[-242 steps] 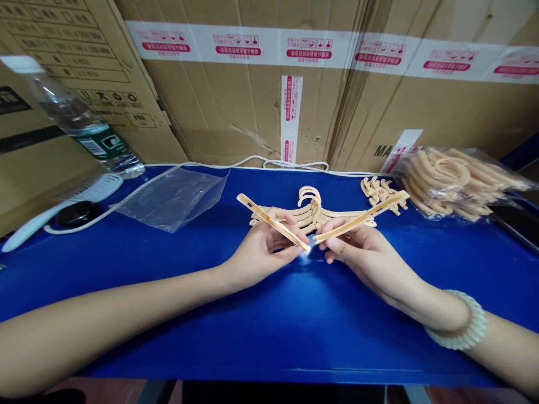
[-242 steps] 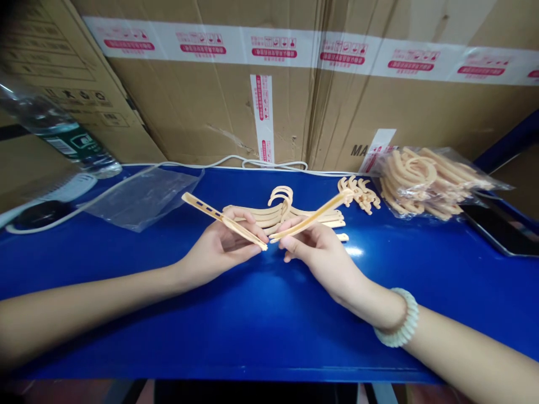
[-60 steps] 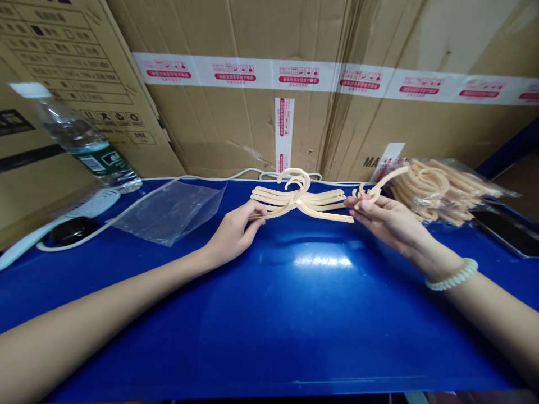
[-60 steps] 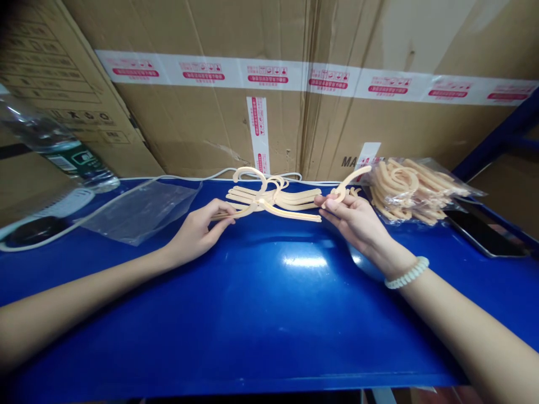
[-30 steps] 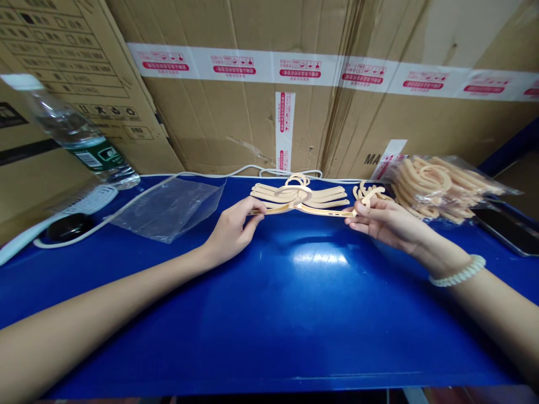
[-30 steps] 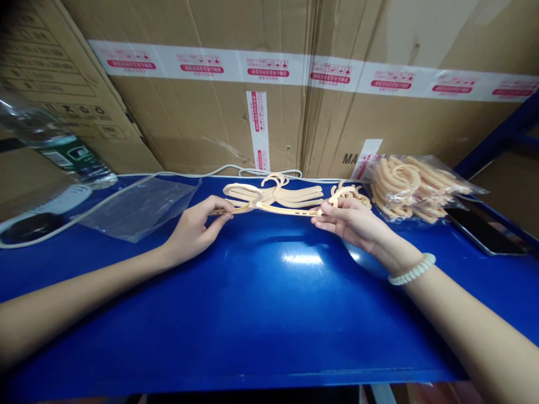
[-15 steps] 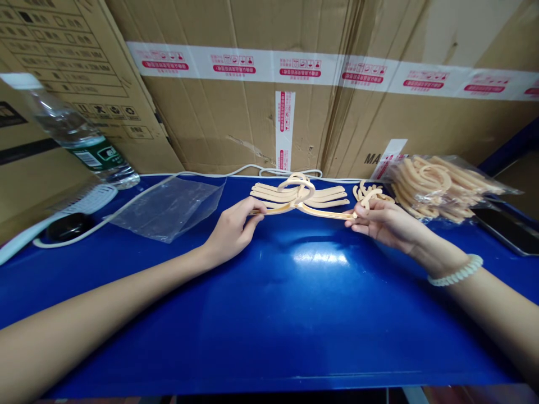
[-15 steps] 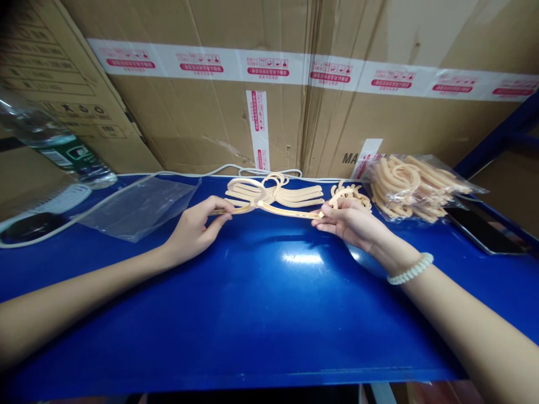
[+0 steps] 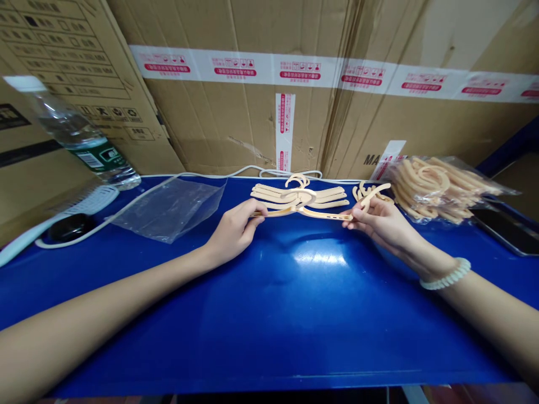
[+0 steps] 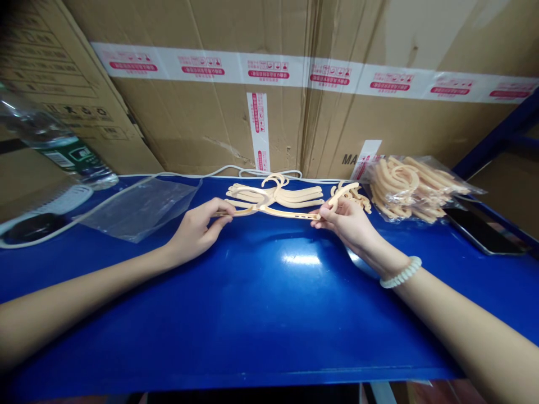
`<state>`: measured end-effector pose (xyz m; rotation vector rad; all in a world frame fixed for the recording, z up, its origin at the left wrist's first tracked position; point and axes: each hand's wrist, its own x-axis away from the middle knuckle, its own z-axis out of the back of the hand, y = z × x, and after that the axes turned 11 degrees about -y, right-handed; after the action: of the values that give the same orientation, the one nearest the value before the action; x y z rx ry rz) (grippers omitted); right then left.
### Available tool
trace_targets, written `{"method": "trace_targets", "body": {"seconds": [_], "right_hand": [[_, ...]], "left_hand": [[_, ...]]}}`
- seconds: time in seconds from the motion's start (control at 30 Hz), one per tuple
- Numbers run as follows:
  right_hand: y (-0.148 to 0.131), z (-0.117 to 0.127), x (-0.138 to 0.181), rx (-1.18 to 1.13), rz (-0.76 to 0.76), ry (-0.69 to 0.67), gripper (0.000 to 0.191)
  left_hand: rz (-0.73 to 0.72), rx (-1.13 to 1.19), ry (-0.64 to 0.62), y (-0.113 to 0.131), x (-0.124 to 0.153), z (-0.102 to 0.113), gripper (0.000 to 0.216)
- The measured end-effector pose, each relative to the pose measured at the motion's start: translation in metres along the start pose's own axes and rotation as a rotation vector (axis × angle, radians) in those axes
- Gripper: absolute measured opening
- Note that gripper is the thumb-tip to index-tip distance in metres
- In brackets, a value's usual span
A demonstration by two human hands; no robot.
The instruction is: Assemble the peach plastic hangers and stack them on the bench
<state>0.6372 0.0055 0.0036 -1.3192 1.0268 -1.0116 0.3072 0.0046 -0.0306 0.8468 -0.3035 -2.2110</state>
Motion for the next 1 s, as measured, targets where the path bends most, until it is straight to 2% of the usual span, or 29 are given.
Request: {"method": "trace_targets", "body": {"seconds": [0.4, 0.6, 0.7, 0.83, 1.0], "right_hand": [[-0.005, -0.009, 0.004, 0.035, 0.199, 0.053, 0.043], [-0.012, -0.007, 0.002, -0.007, 0.209, 0.007, 0.036], [-0.017, 0.002, 0.0, -0.008, 0.189, -0.004, 0.032], [-0.025, 0.023, -0.005, -0.021, 0.17, 0.003, 0.028], [-0.037, 0.057, -0.008, 0.143, 0.097, -0.066, 0.033]], "left_hand": [[0.074, 0.152, -0.009, 0.0, -0.001, -0.003, 0.006], [0.084, 0.094, -0.095, 0.0, -0.003, 0.001, 0.007], [0.069, 0.032, -0.183, -0.004, -0.005, 0.007, 0.007], [0.031, -0.09, -0.219, -0.013, -0.007, 0.017, 0.009], [-0.068, -0.246, -0.288, -0.022, -0.01, 0.033, 0.012]]}}
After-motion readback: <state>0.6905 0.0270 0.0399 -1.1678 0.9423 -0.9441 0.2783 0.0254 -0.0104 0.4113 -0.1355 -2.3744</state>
